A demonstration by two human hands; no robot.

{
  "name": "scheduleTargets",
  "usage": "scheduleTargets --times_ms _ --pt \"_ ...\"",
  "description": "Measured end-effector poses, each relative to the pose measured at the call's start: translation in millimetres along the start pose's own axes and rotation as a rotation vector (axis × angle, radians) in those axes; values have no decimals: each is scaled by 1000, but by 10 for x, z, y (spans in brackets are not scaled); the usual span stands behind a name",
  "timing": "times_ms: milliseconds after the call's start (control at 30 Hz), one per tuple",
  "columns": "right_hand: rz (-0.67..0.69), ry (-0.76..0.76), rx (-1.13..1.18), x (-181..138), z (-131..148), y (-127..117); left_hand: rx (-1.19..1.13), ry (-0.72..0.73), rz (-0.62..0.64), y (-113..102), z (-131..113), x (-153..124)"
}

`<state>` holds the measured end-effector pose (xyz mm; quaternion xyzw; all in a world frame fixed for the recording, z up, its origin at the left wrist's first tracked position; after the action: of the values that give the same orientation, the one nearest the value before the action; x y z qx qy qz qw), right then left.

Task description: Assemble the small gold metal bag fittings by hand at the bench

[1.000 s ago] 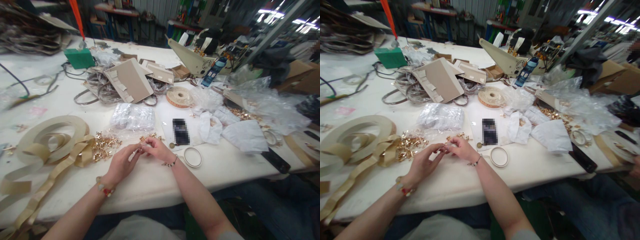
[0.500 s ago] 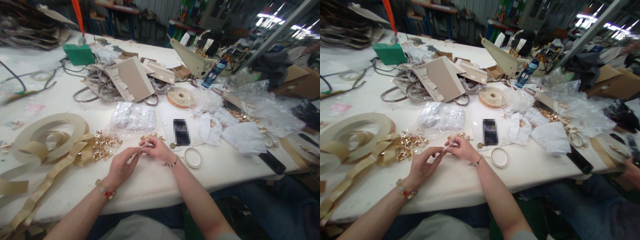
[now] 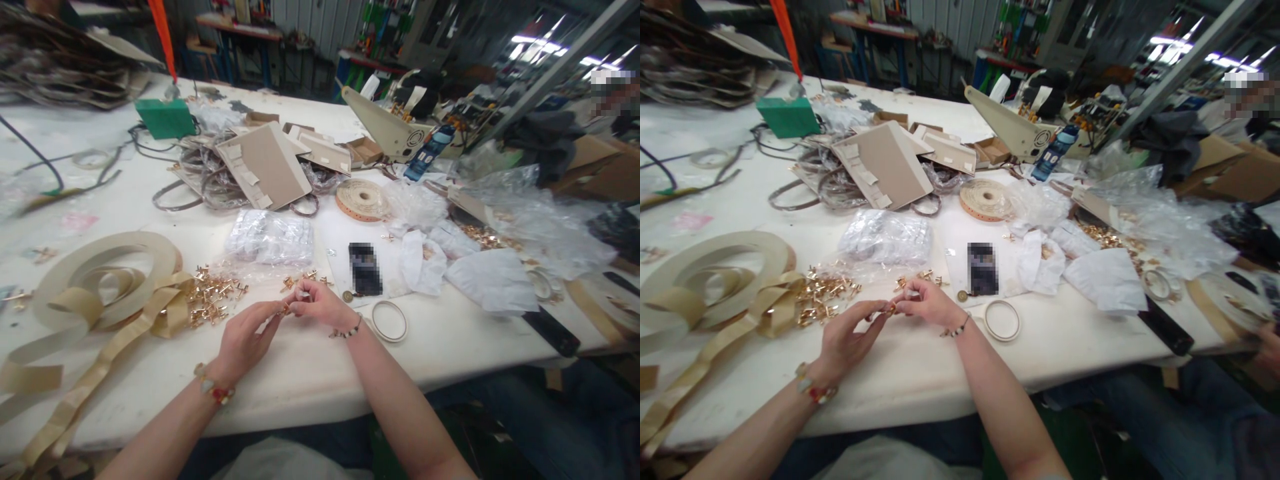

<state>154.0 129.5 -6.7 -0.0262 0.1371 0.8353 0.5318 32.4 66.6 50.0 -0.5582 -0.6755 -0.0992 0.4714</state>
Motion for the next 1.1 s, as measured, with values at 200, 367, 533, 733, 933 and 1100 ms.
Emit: scheduleTargets --times_ms 200,367,533,733,933,1100 --pt "21 7 46 -3 -28 -15 -11 -4 8 23 5 -19" --pt "12 17 41 -19 -16 -12 -17 -16 -5 5 -12 14" --pt "2 67 44 -40 -35 4 -28 28 8 2 -75 26" --pt "37 26 163 -5 -49 17 -24 60 23 15 -94 6" --pt "-28 40 201 16 -90 -57 -75 21 52 23 -102 85" --pt "-19 38 191 8 -86 -48 -94 26 67 15 -144 130"
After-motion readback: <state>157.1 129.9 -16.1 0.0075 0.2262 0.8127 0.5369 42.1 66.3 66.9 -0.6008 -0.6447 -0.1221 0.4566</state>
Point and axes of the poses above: each hand's wrist, its own x-axis towards the middle knuckle, its own y-axis out of the palm, z = x × y, the point moved 10 cm from there along x, towards the middle knuckle, and after that the axes turned 9 degrees about -z, right-handed, at the moved point
